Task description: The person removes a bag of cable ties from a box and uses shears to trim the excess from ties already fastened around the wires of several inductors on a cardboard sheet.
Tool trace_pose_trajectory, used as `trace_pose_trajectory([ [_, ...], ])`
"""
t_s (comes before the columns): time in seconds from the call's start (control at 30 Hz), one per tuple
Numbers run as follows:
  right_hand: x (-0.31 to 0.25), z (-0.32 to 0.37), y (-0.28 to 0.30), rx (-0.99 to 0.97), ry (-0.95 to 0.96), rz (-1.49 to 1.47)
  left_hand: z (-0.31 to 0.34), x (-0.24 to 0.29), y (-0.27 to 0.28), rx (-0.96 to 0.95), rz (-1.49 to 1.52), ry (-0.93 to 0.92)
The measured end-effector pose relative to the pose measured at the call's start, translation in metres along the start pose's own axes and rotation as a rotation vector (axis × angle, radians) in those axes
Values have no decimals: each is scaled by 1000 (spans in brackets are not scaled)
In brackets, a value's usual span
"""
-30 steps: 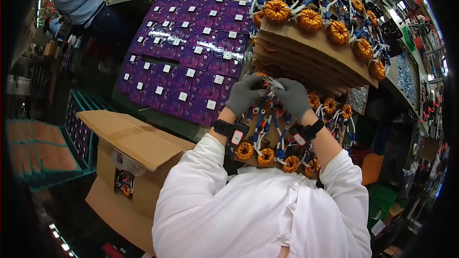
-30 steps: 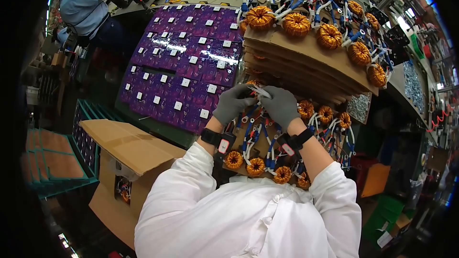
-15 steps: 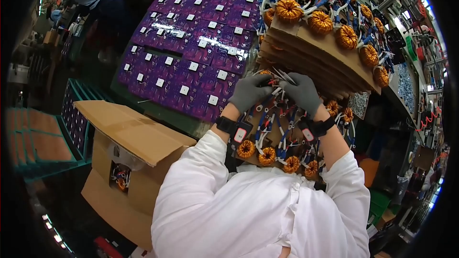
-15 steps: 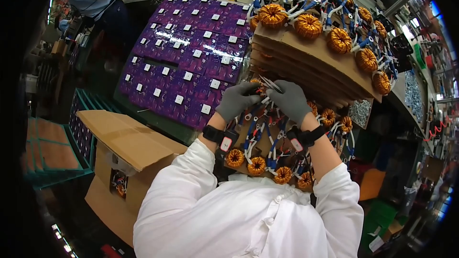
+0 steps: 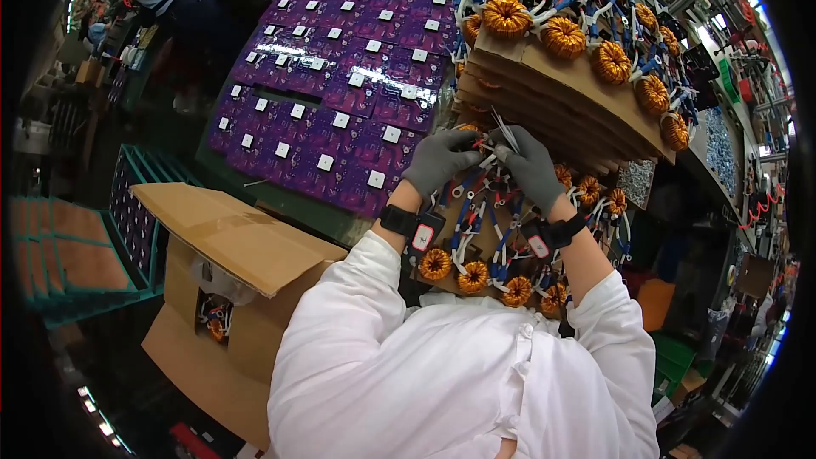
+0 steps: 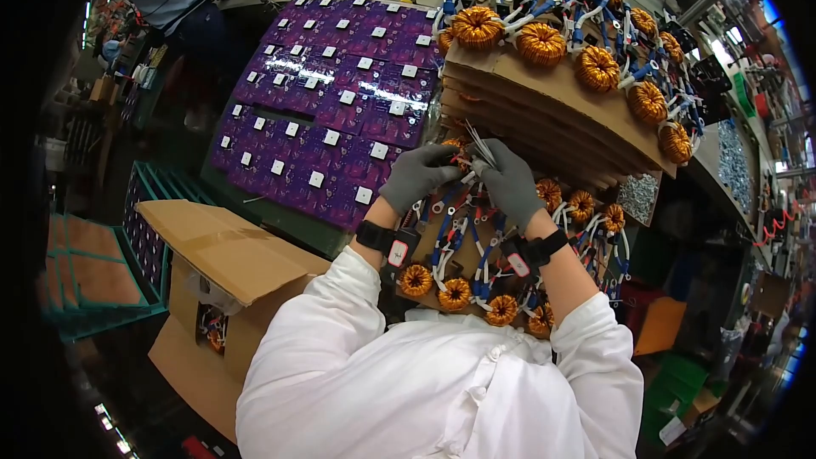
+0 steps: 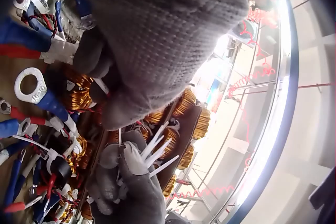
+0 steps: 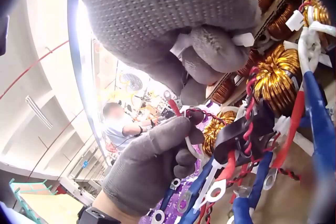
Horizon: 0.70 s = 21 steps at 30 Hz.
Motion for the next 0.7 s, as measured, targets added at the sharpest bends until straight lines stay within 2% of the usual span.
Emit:
trace_pose_trajectory([
  [0.07, -4, 0, -1, -2, -111, 159, 2, 1, 1, -25, 26, 43],
  [0.2, -6, -2, -2, 3, -78, 170, -1, -8, -1, -15, 52, 18],
  [0.27, -10, -1, -1, -25, -151, 162, -2, -10, -2, -1, 54, 10],
  [0.47, -18, -9, -2, -72, -92, 266, -3, -9, -1, -28, 57, 52],
  [0.57, -14, -16, -7, -101, -43, 400, -5, -12, -4, -42, 13, 32],
  [0.7, -16, -19, -7, -157, -71, 432, -6, -18, -4, 1, 86, -32],
])
Point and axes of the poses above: each hand's wrist, its own z-axis away from the middle knuckle, its own y-axis out of the back of the hand, x = y × z, the point moved 2 cm from there along -z, towards the middle knuckle, and after that the axes turned 6 degrees about -z, right-handed, at the moved point
